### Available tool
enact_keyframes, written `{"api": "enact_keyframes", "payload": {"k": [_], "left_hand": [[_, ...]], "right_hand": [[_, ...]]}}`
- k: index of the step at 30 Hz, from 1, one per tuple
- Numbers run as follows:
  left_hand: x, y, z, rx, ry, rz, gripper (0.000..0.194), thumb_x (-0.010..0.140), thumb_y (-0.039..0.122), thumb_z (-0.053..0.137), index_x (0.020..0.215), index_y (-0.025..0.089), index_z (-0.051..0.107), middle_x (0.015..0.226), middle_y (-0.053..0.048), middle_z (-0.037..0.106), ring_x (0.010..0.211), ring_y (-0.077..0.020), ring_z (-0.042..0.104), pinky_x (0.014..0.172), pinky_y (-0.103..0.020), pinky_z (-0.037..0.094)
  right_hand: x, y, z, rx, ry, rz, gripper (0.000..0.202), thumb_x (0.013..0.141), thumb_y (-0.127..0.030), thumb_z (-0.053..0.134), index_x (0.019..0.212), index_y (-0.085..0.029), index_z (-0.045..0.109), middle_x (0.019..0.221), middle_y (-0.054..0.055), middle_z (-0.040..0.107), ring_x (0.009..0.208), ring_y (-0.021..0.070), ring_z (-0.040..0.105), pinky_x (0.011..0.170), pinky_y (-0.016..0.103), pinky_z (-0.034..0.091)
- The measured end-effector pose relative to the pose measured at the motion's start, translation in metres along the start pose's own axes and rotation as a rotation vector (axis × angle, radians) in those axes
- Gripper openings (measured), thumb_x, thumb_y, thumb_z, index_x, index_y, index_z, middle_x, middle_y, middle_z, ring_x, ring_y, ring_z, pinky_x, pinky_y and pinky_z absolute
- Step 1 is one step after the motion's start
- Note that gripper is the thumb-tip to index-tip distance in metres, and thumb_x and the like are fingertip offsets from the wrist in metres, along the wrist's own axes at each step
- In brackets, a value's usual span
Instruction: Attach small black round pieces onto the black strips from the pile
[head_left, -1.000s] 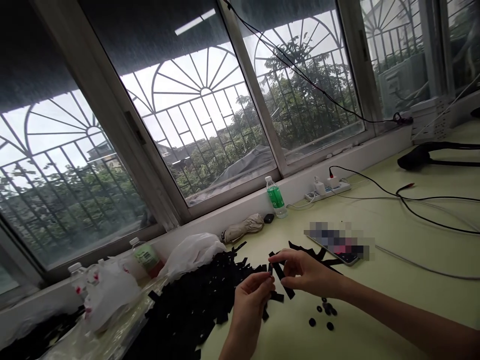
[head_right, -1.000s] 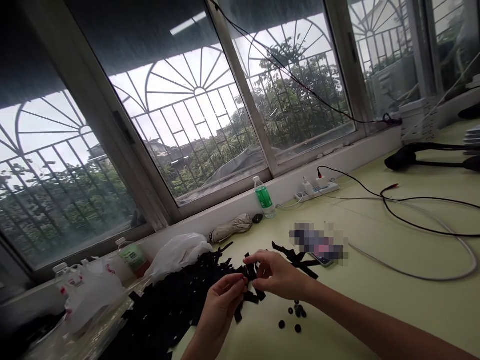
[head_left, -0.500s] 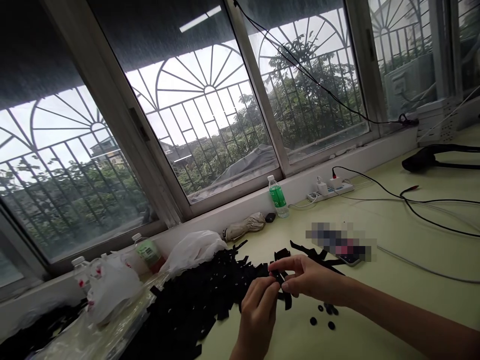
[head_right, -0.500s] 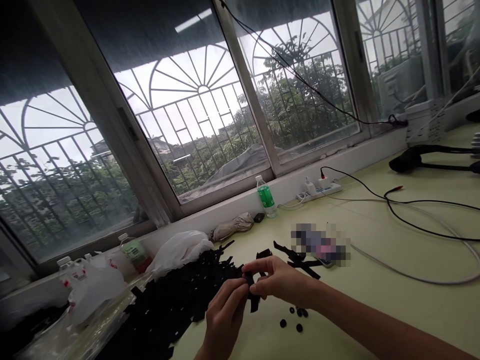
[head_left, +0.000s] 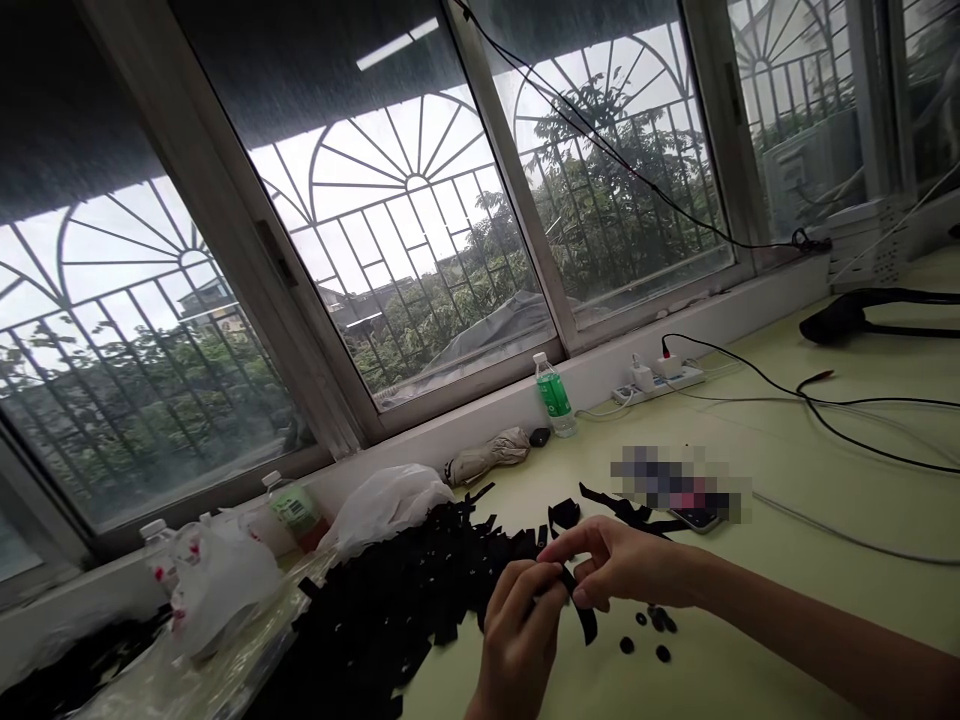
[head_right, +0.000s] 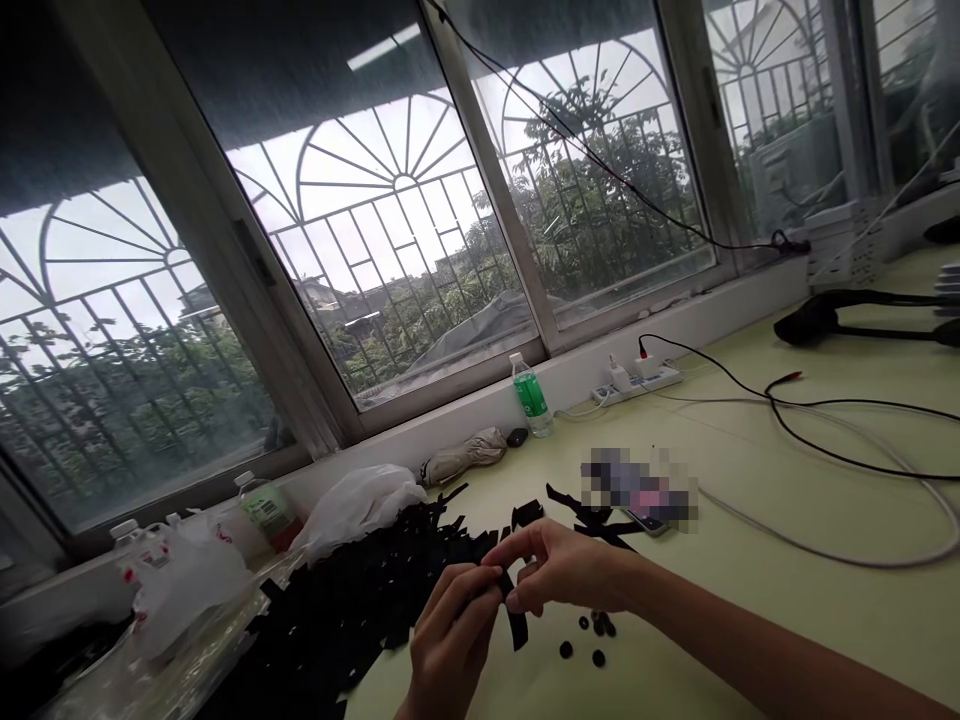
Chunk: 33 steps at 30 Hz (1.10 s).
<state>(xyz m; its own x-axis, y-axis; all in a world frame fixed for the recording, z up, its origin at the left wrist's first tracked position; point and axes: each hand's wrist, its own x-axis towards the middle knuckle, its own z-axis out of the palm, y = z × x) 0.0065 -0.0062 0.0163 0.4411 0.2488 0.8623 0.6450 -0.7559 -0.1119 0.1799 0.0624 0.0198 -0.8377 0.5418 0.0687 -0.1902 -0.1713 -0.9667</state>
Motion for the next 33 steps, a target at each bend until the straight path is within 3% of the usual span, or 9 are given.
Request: {"api": "enact_keyframes", "payload": {"k": [5, 13, 22, 26, 33], "left_hand": [[-0.001, 0.001, 0.001, -0.033, -0.007, -0.060, 0.020, 0.076, -0.003, 0.056, 0.085, 0.015, 0.058, 0.084, -0.009, 0.063, 0.076, -0.0180, 0.058, 0.062, -0.029, 0.052], [-0.005, -0.002, 0.004, 0.011, -0.005, -0.059, 0.033, 0.076, -0.004, 0.056, 0.105, 0.013, 0.058, 0.089, -0.011, 0.064, 0.080, -0.0188, 0.058, 0.065, -0.030, 0.052], [-0.006, -0.004, 0.008, 0.063, 0.045, -0.132, 0.025, 0.076, -0.001, 0.056, 0.093, 0.017, 0.061, 0.083, -0.007, 0.064, 0.075, -0.0186, 0.059, 0.064, -0.031, 0.052], [-0.003, -0.003, 0.007, 0.035, 0.069, -0.134, 0.029, 0.078, -0.002, 0.054, 0.100, 0.016, 0.059, 0.083, -0.007, 0.064, 0.075, -0.0172, 0.060, 0.064, -0.028, 0.052], [-0.002, 0.001, 0.007, 0.010, 0.068, -0.151, 0.024, 0.079, -0.002, 0.051, 0.093, 0.016, 0.058, 0.079, -0.006, 0.062, 0.072, -0.0161, 0.057, 0.061, -0.028, 0.051]], "right_hand": [[-0.002, -0.004, 0.001, -0.028, -0.004, -0.005, 0.053, 0.058, -0.014, 0.076, 0.110, -0.015, 0.063, 0.053, -0.007, 0.054, 0.050, 0.0069, 0.047, 0.057, 0.022, 0.039], [0.000, -0.004, 0.004, -0.052, -0.004, -0.024, 0.045, 0.061, -0.014, 0.073, 0.105, -0.016, 0.066, 0.053, -0.007, 0.054, 0.049, 0.0061, 0.043, 0.055, 0.021, 0.038], [-0.002, -0.006, 0.013, 0.102, 0.034, -0.047, 0.037, 0.058, -0.018, 0.076, 0.094, -0.016, 0.070, 0.090, 0.002, 0.062, 0.061, 0.0061, 0.048, 0.058, 0.021, 0.039], [-0.001, -0.005, 0.012, 0.095, 0.037, -0.055, 0.036, 0.059, -0.018, 0.076, 0.095, -0.017, 0.070, 0.085, 0.001, 0.061, 0.061, 0.0056, 0.049, 0.058, 0.019, 0.040], [-0.005, -0.011, 0.015, -0.004, 0.001, -0.022, 0.032, 0.061, -0.015, 0.072, 0.093, -0.015, 0.071, 0.067, -0.003, 0.058, 0.056, 0.0061, 0.046, 0.056, 0.020, 0.039]]}}
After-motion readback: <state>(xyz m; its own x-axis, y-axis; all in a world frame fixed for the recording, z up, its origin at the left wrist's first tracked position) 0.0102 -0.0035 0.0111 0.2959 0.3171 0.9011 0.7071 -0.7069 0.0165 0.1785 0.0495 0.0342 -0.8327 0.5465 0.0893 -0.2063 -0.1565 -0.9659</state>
